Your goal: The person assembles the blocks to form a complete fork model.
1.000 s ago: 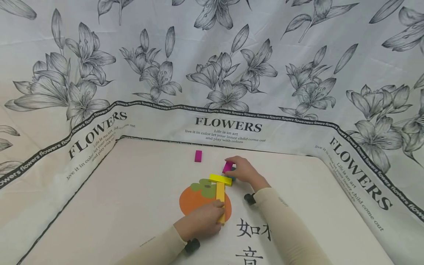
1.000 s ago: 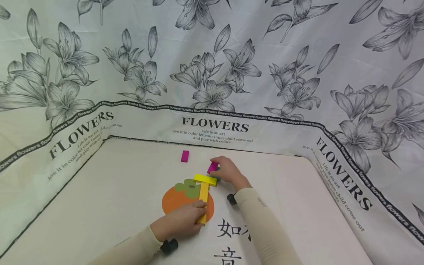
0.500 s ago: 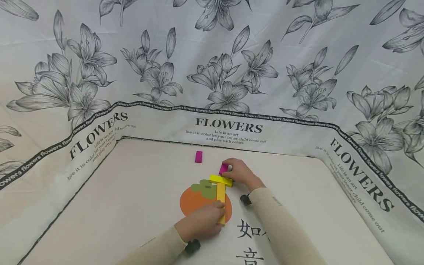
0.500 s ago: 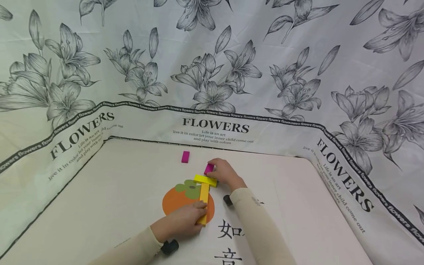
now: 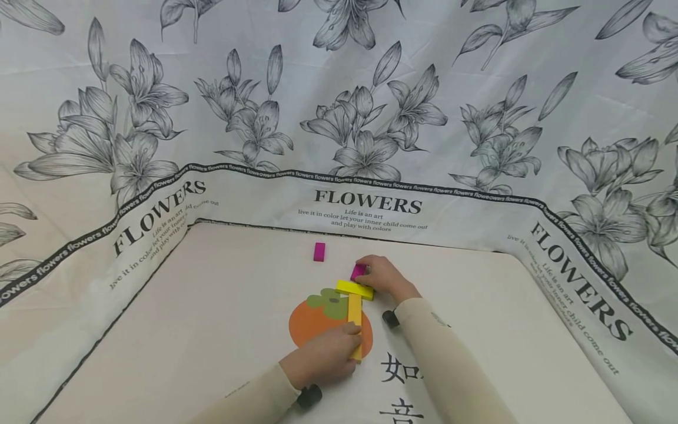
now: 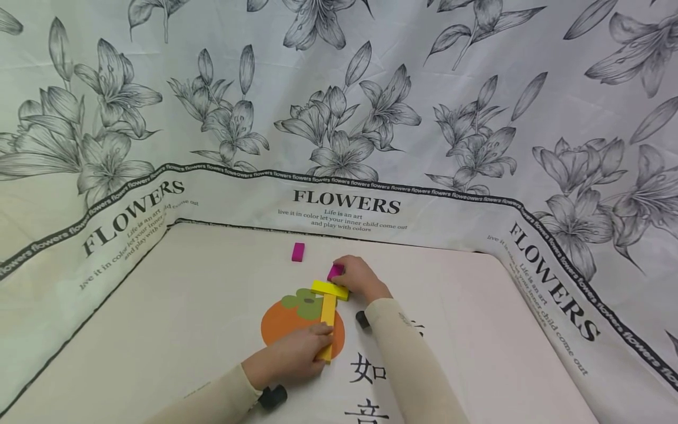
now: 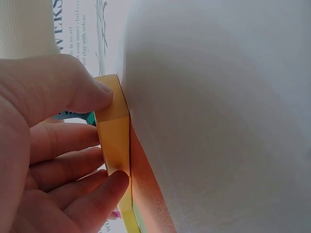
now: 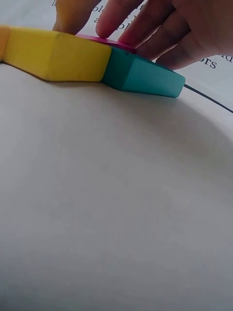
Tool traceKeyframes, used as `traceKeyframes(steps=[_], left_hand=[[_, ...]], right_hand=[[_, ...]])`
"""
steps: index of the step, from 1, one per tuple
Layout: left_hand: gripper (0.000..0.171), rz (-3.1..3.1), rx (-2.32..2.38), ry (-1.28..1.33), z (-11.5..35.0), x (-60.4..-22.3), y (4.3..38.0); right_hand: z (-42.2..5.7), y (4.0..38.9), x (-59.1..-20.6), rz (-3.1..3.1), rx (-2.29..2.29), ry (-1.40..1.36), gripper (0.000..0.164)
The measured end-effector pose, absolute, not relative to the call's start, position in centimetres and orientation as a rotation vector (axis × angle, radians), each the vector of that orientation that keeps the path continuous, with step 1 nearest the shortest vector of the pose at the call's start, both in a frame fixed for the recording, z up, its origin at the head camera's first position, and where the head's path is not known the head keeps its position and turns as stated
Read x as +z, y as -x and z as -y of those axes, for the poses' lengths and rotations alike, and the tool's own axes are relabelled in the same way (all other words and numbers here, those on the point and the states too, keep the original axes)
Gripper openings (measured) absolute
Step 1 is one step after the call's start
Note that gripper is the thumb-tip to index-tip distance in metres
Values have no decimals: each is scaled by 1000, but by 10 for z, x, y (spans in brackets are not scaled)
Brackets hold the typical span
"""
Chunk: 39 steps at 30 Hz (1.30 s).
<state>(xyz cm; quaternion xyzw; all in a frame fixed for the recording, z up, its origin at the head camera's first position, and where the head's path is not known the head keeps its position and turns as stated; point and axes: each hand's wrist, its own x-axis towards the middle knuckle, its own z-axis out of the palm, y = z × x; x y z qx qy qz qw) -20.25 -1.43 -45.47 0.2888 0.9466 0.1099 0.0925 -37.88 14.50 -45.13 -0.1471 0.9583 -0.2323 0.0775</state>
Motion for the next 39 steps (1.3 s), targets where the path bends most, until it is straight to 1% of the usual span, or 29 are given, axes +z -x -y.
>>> traceKeyframes(steps=[11,18,25,39], left_hand=[[39,-2816,312,-872,14,-455,202],[39,-2817,304,-868,14,-454,202],[39,-2812,312,-862,13,-455,203],[41,-2795,347,-818,14,-455,202]], right_hand=[[-145,383,-451,-2806,-675,445,47],[-145,382,-450,-2806,-645,503,41],[-142,377,-448,-2791,-669,498,38],[-143,376,-449,-2785,-672,529,36]])
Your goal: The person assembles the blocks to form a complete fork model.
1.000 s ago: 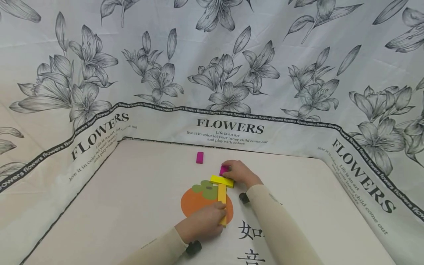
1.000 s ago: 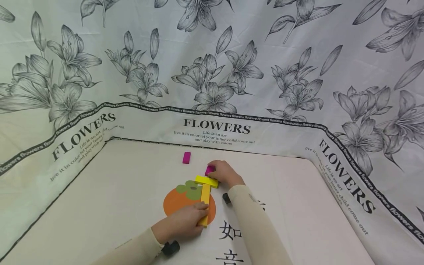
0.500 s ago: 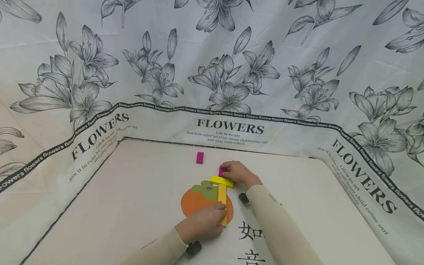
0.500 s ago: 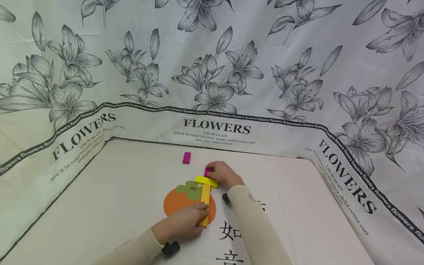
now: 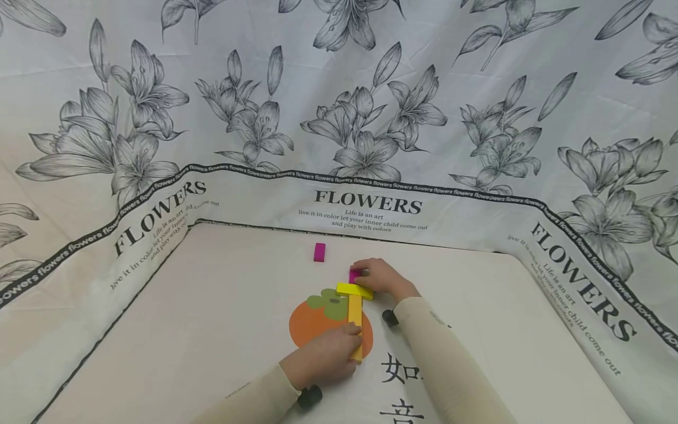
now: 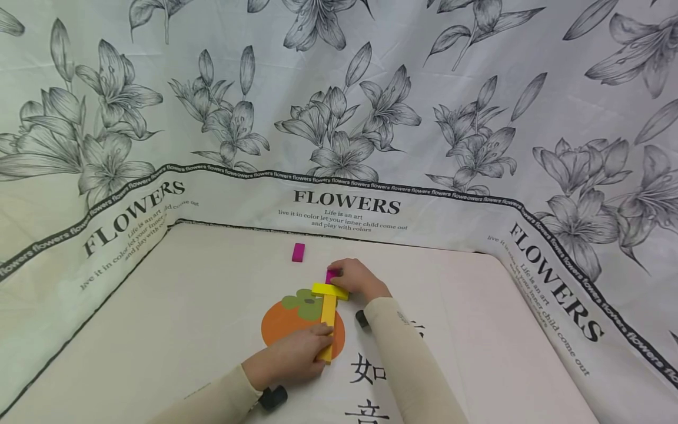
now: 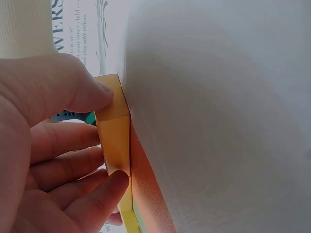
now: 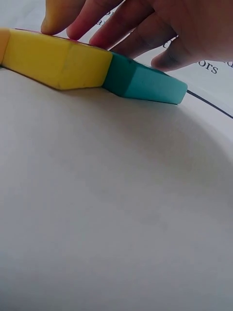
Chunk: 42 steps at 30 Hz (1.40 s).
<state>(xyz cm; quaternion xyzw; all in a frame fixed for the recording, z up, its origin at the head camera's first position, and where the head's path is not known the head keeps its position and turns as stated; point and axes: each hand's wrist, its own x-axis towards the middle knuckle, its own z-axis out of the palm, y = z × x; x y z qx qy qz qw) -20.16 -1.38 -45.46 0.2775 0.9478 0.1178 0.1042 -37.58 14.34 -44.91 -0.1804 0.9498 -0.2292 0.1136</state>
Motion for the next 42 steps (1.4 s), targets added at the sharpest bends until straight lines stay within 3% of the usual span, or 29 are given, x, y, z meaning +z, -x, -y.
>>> traceKeyframes(steps=[42], left_hand=[[42,-2807,332,-846,15,-458,203]], right_hand=[[-145,378,-450,-2768,-668,508,37]])
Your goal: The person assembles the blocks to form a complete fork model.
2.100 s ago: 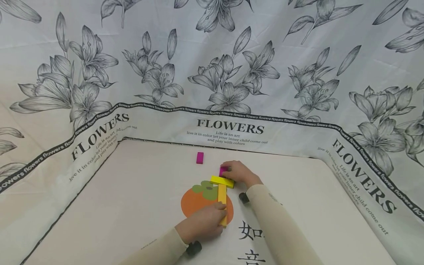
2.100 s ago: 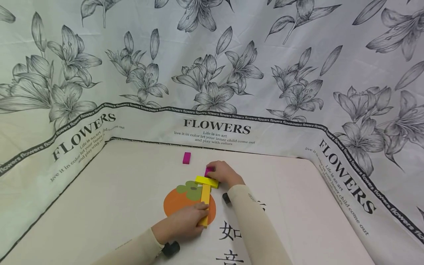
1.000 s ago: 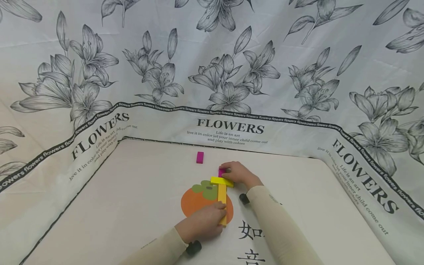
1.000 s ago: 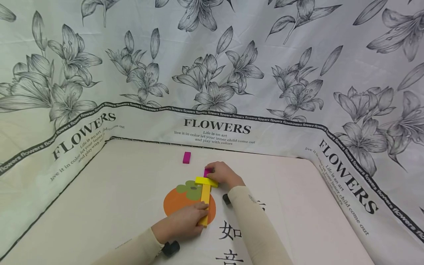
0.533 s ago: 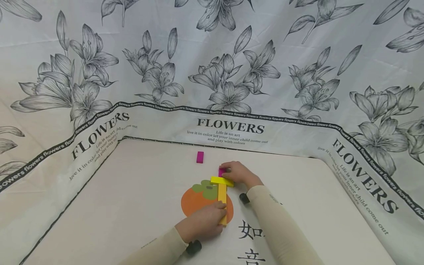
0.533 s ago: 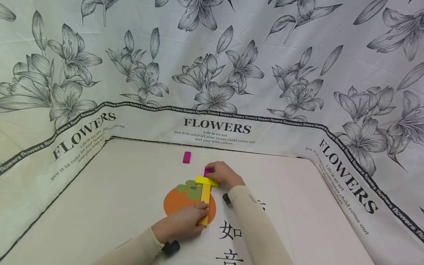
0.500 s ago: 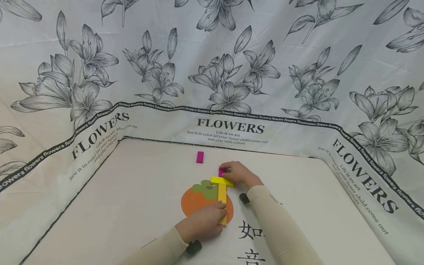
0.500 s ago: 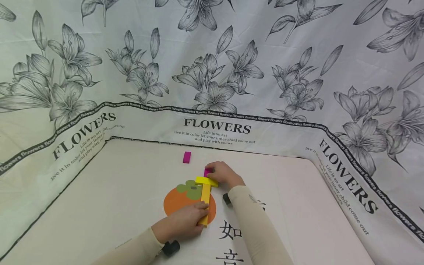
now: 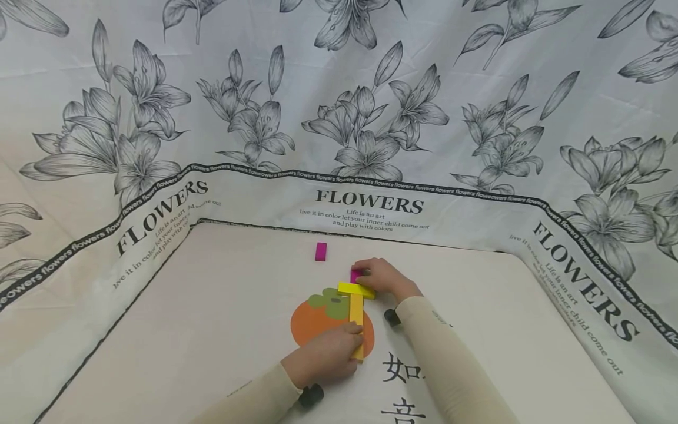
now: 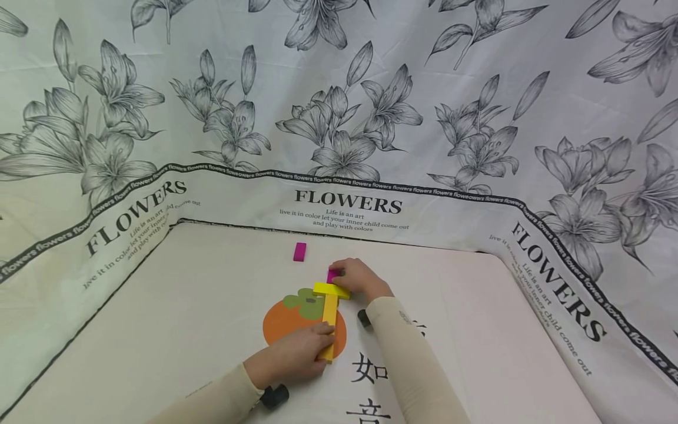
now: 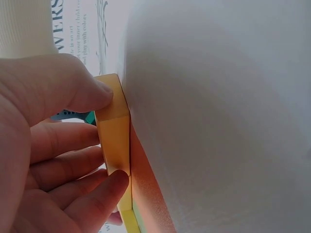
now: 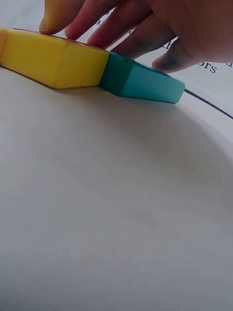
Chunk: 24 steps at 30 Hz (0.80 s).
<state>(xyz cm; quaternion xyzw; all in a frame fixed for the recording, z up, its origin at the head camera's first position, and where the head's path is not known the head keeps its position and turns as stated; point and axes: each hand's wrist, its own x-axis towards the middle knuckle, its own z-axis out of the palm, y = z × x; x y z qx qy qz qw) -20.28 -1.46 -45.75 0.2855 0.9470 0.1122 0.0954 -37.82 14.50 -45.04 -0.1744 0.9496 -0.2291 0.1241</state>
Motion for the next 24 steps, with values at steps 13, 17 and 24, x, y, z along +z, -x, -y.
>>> traceKeyframes(steps=[13,17,24], left_hand=[[43,-2801,312,-833,14,-456,202],[43,-2796,314,-827,14,-456,202],[43,-2793,327,-824,14,-457,204]], right_hand=[[-148,377,-448,-2797,-684,493,34],[-149,377,-447,-2795,-687,492,33],[-148,374,-444,-2795,-713,484,31]])
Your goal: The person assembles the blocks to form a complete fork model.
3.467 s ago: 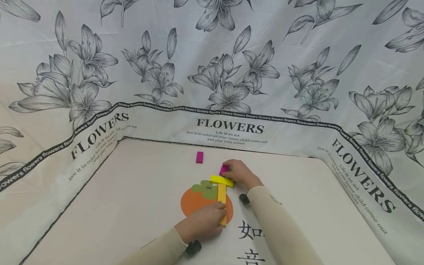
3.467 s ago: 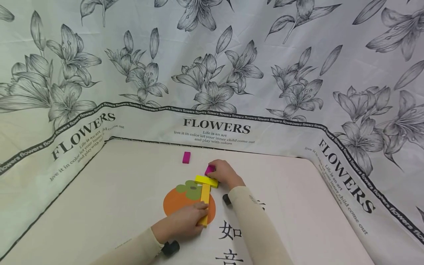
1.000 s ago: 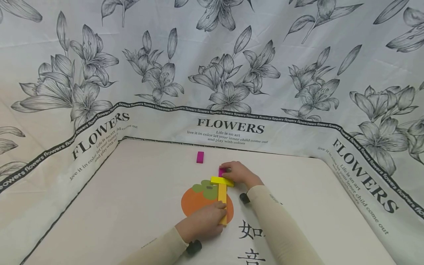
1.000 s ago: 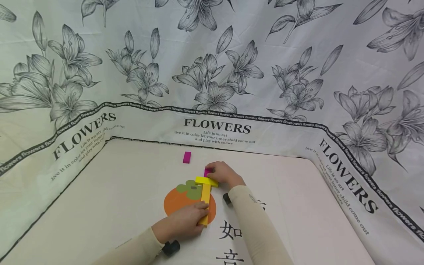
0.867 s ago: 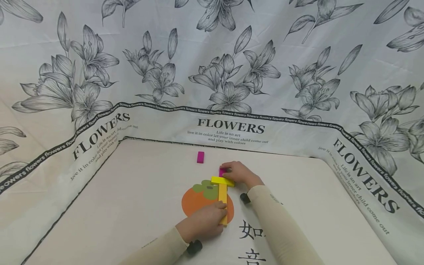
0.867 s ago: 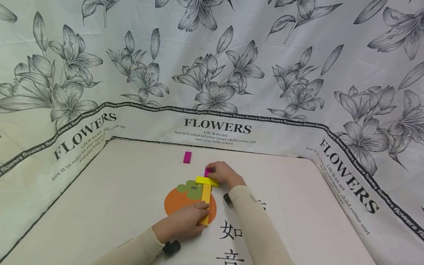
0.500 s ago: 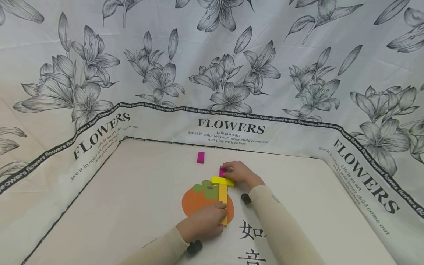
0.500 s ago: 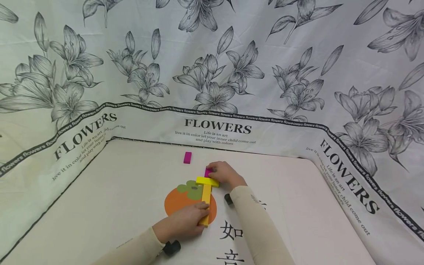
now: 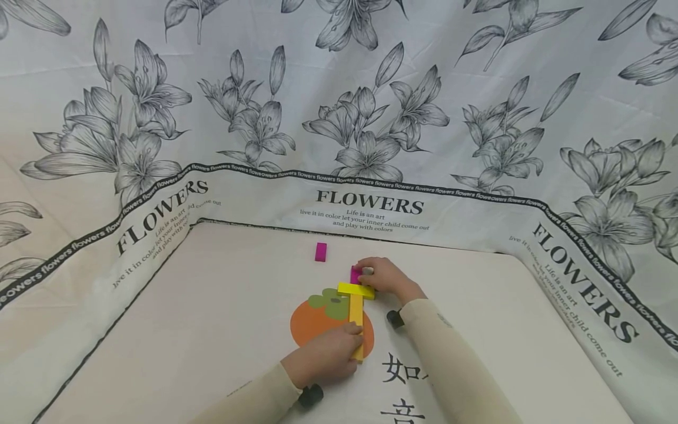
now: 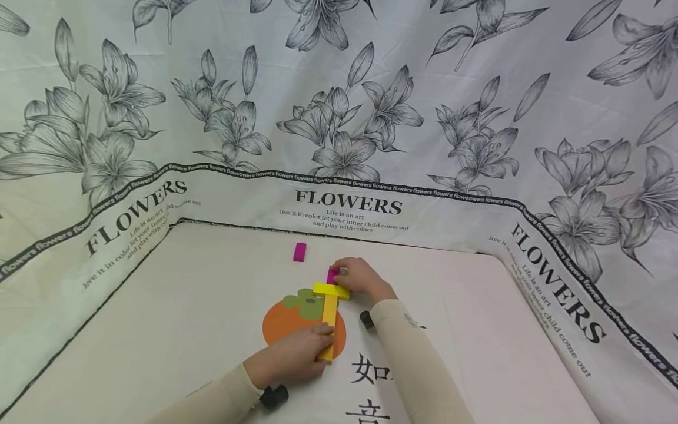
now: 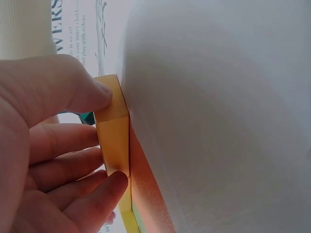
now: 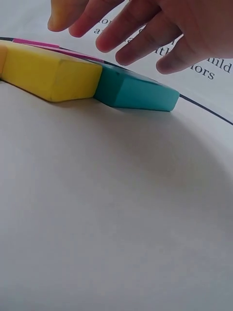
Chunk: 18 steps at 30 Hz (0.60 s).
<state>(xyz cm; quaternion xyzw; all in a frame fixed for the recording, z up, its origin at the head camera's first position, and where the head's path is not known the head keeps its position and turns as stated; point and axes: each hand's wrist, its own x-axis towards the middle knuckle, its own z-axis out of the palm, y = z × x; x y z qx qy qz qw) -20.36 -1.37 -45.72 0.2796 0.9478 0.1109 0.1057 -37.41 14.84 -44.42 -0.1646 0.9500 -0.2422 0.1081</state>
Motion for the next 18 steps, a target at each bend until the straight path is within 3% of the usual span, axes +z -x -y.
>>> traceKeyframes(steps=[18], left_hand=[[42,-2795,348,-820,14,-456,203]], right_hand=[[-139,367,-438,-2827,-736,620,34]])
